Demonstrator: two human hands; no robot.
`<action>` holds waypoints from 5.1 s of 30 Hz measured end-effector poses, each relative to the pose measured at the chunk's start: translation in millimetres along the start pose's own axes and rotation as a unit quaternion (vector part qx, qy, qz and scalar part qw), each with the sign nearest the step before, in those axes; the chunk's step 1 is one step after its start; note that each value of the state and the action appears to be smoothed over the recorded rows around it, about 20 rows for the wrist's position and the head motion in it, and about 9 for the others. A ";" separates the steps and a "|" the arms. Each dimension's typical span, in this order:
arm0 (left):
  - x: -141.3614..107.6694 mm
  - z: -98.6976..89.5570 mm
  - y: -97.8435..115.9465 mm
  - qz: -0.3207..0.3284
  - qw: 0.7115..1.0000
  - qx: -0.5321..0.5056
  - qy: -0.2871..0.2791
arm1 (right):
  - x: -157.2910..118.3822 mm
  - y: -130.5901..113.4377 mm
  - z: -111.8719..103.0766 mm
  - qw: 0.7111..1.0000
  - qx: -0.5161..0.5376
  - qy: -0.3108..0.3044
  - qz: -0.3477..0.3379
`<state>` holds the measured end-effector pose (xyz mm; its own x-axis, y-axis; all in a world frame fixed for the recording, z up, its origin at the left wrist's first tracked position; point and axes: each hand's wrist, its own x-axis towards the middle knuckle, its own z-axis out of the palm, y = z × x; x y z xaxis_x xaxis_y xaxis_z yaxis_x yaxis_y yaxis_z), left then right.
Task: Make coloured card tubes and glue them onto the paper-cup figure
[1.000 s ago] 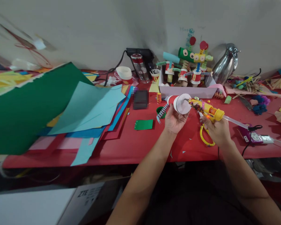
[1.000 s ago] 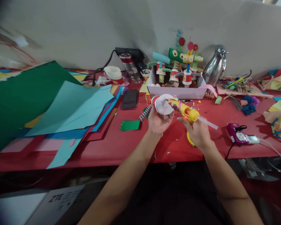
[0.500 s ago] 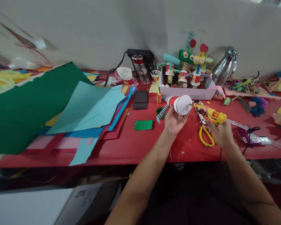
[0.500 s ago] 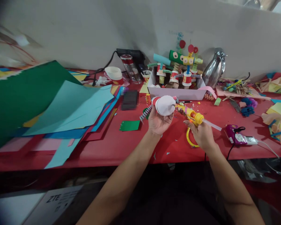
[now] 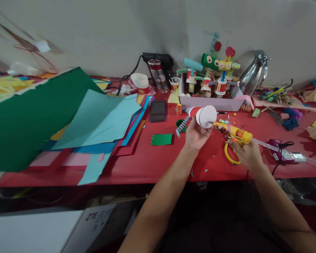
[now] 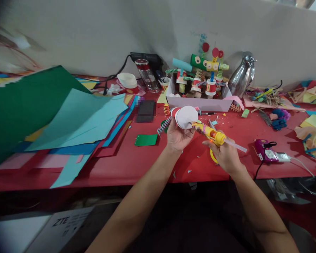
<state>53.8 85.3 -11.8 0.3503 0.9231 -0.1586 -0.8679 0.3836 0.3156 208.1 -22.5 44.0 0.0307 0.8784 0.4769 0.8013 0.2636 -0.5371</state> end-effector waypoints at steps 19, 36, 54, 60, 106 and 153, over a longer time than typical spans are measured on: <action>-5.6 7.8 -0.2 0.004 1.000 0.021 0.003 | 18.4 -1.4 -2.4 0.999 0.002 0.053 0.001; -4.9 7.7 0.2 0.011 1.000 0.013 0.015 | 14.1 2.3 1.5 0.998 -0.017 0.052 0.023; -3.6 4.6 0.9 0.016 1.000 0.014 -0.005 | 5.0 3.2 1.4 0.999 -0.015 0.027 0.016; -2.5 3.5 0.8 0.013 1.000 0.011 0.002 | 12.4 0.3 0.3 0.999 -0.028 0.040 0.015; -2.9 6.3 0.6 0.011 1.000 -0.025 0.011 | 11.3 -6.7 -1.4 0.999 0.012 0.046 -0.008; -0.6 4.1 2.7 0.002 0.999 -0.027 0.018 | 6.2 -7.2 6.1 1.000 0.005 0.009 -0.002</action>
<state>52.8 85.8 -7.1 0.3347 0.9228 -0.1906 -0.8877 0.3767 0.2649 198.8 -16.5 46.6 0.0388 0.8701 0.4913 0.7949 0.2711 -0.5429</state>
